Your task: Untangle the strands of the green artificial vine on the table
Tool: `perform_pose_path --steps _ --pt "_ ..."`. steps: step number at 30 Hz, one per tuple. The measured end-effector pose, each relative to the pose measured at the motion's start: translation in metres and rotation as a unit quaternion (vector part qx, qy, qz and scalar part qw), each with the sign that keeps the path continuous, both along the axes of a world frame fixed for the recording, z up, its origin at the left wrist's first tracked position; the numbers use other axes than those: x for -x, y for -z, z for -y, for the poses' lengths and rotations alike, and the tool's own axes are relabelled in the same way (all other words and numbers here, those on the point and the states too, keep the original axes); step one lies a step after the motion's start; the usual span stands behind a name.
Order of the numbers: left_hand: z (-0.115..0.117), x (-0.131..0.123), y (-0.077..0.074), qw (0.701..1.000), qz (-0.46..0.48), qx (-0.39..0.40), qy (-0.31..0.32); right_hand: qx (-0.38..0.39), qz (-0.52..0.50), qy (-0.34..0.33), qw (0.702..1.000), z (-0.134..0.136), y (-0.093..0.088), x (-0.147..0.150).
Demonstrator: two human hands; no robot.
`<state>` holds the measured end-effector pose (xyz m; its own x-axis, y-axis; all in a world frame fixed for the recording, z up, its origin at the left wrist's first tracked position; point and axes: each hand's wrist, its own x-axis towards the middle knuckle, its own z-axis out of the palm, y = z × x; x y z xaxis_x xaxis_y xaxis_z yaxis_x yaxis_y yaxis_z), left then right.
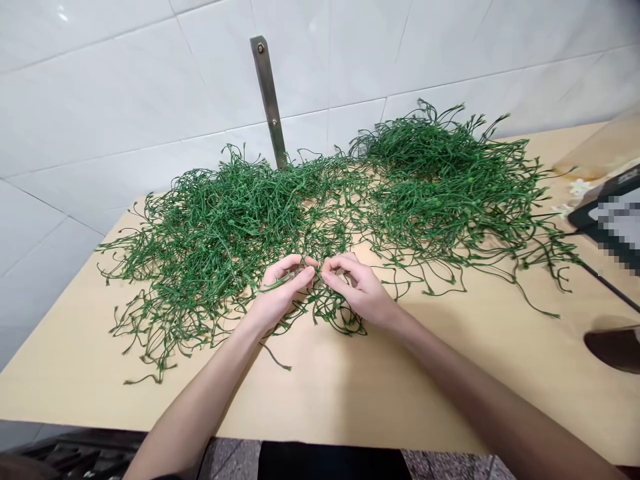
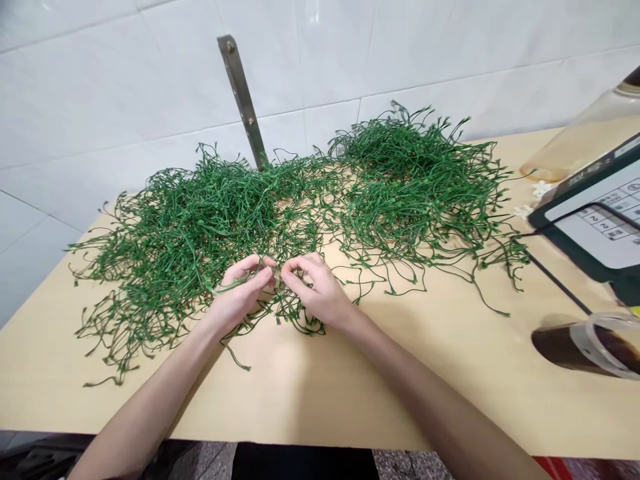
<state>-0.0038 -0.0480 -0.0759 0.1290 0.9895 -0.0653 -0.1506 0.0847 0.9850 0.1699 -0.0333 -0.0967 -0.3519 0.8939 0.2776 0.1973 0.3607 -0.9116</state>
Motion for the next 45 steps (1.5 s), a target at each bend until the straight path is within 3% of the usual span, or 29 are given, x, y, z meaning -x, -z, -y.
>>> perform_pose_path --steps 6,14,18,26,33,38,41,45 --pt "0.003 -0.002 -0.006 0.996 -0.072 -0.045 -0.01 0.031 -0.039 -0.047 0.998 0.001 -0.005 -0.001" --pt "0.002 0.002 -0.001 0.995 -0.066 -0.068 -0.023 0.017 -0.048 -0.007 0.999 0.002 -0.006 0.003" --pt "0.001 0.003 0.002 0.996 -0.057 -0.065 -0.014 -0.024 -0.011 0.002 1.0 0.002 -0.006 0.002" --pt "0.002 -0.002 0.0 0.983 -0.127 -0.104 -0.077 -0.145 0.058 0.048 0.987 0.006 -0.004 0.001" --pt "0.004 -0.006 -0.003 0.979 -0.147 -0.135 -0.05 -0.203 0.076 0.085 0.973 0.006 -0.005 0.002" --pt "0.005 -0.008 -0.004 0.983 -0.159 -0.083 -0.026 -0.233 0.076 0.116 0.963 0.009 -0.005 0.003" --pt "0.005 -0.008 -0.002 0.992 -0.115 -0.053 0.006 -0.239 0.086 0.132 0.958 0.011 -0.006 0.005" --pt "0.003 -0.007 0.002 0.999 -0.027 -0.008 0.035 -0.228 0.092 0.095 0.965 0.013 -0.009 0.006"
